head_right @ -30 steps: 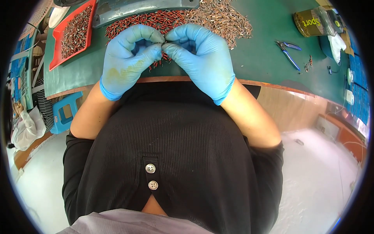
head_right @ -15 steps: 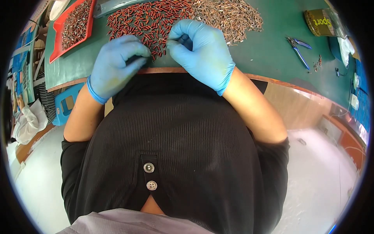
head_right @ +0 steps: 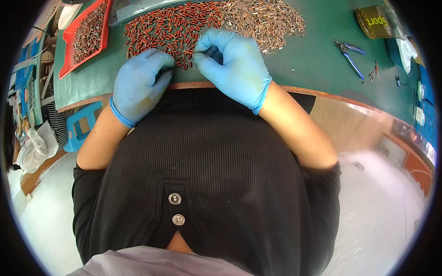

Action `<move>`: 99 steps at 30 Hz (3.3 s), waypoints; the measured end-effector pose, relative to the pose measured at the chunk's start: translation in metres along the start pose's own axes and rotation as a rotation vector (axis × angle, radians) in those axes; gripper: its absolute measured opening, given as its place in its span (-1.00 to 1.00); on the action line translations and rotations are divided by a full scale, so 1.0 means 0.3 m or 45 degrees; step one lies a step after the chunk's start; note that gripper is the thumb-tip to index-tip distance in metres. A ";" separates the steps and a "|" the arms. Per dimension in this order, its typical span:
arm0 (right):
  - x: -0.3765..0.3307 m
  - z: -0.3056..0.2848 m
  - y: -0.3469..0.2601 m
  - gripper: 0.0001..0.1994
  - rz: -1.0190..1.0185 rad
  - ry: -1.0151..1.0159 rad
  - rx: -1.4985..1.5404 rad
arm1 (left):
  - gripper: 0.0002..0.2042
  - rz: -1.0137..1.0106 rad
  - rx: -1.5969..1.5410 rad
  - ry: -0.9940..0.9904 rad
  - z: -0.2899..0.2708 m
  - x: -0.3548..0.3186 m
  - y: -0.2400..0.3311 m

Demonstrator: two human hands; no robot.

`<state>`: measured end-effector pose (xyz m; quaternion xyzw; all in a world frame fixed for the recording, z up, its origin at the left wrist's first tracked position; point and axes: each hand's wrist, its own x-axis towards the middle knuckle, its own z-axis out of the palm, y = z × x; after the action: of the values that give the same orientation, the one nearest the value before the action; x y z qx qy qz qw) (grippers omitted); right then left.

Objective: The person inspects and sorts small red industrial components by hand at a workbench, placing them into bins and cardboard boxes.

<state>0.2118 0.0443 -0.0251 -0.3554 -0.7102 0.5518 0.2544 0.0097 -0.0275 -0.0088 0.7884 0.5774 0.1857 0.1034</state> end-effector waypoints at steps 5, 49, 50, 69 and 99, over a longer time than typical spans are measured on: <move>0.001 0.001 0.005 -0.93 0.008 -0.004 0.022 | -0.89 -0.150 -0.077 0.062 -0.021 -0.014 0.010; 0.021 0.046 0.009 -0.93 -0.115 0.010 -0.105 | -0.94 -0.109 0.083 -0.010 -0.027 0.008 -0.001; 0.020 0.047 0.010 -0.93 -0.115 0.010 -0.105 | -0.94 -0.092 0.094 -0.010 -0.024 0.010 0.003; 0.070 0.066 -0.037 -0.88 -0.232 -0.003 0.249 | -0.88 -0.128 -0.517 0.196 -0.085 0.078 -0.009; 0.469 -0.012 -0.239 -0.92 -0.300 0.349 0.633 | -0.88 -0.271 -1.170 0.821 -0.184 0.372 -0.139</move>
<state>0.1117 0.1471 0.0407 -0.2685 -0.5490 0.6223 0.4892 -0.0200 0.0885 0.0450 0.5035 0.5159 0.6373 0.2723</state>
